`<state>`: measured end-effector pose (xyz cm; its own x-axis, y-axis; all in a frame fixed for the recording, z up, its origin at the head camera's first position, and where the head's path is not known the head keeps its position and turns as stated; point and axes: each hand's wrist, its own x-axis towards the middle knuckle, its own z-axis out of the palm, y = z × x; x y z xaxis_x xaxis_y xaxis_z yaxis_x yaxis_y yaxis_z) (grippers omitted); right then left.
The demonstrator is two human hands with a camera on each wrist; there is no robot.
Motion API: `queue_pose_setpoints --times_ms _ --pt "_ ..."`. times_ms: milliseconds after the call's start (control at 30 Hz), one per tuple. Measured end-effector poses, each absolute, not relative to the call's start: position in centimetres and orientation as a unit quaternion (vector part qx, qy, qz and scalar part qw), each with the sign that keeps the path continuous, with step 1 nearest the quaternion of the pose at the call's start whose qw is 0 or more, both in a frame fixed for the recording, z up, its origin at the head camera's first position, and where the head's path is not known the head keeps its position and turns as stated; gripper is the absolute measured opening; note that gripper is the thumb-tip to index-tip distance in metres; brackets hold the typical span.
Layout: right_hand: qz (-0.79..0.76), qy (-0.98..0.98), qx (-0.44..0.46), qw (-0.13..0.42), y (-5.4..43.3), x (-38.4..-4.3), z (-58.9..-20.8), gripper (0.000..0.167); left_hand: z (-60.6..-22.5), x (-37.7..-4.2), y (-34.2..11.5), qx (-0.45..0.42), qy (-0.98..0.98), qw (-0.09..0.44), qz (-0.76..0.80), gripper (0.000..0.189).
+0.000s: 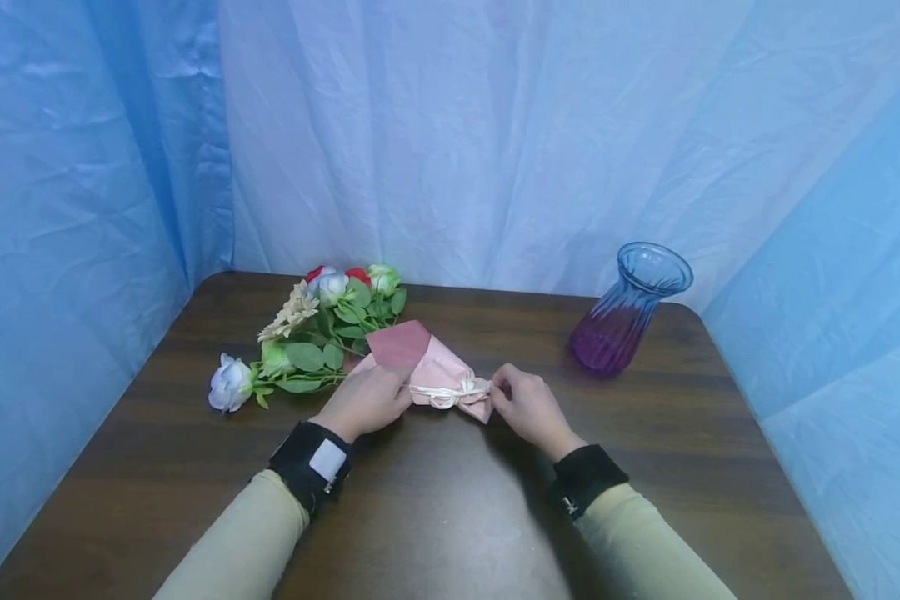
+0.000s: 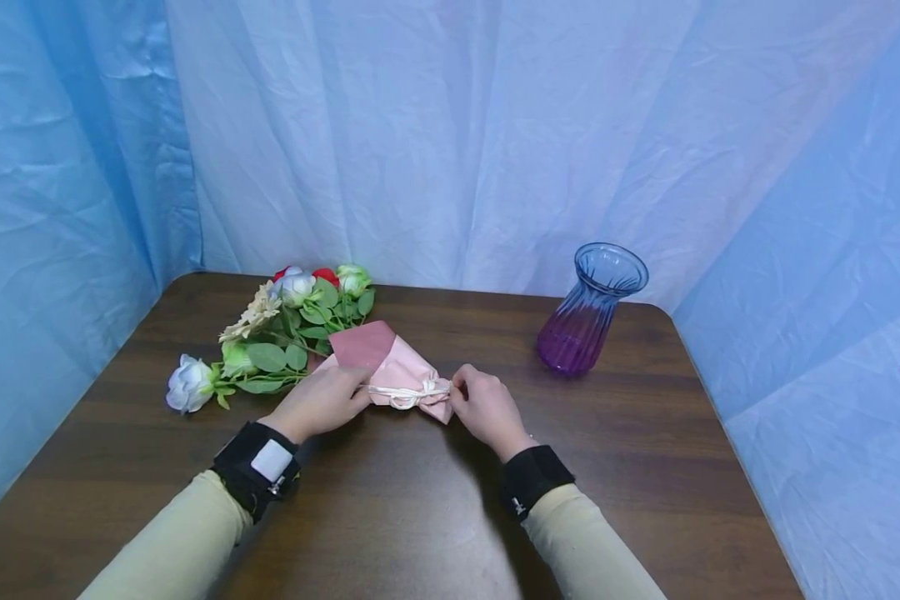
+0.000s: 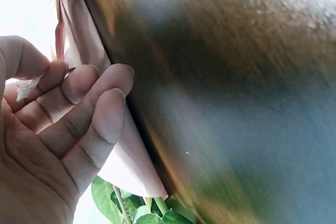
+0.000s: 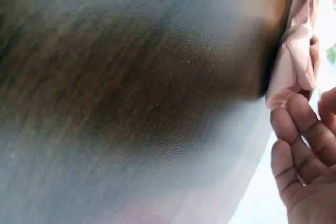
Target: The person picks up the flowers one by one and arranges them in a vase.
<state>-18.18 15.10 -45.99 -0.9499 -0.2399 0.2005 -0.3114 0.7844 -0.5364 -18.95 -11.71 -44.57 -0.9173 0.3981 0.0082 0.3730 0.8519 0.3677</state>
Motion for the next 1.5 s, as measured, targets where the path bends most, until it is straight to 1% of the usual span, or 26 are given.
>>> queue_pose_setpoints --times_ms 267,667,1167,1500 --pt "0.292 -0.946 0.136 0.039 15.3 -18.2 -45.8 0.004 -44.4 -18.9 -11.9 0.197 0.961 0.047 0.187 0.020" --pt "0.297 -0.947 0.123 0.024 15.7 -18.3 -45.6 0.003 -44.3 -18.8 -12.2 0.178 0.962 0.070 0.193 0.021" --pt "0.295 -0.949 0.111 0.012 16.1 -18.3 -45.4 0.003 -44.7 -19.1 -12.6 0.186 0.964 0.050 0.186 0.022" --pt "0.297 -0.949 0.107 0.015 16.3 -18.3 -45.5 0.003 -44.9 -19.2 -13.2 0.185 0.967 0.042 0.173 0.021"
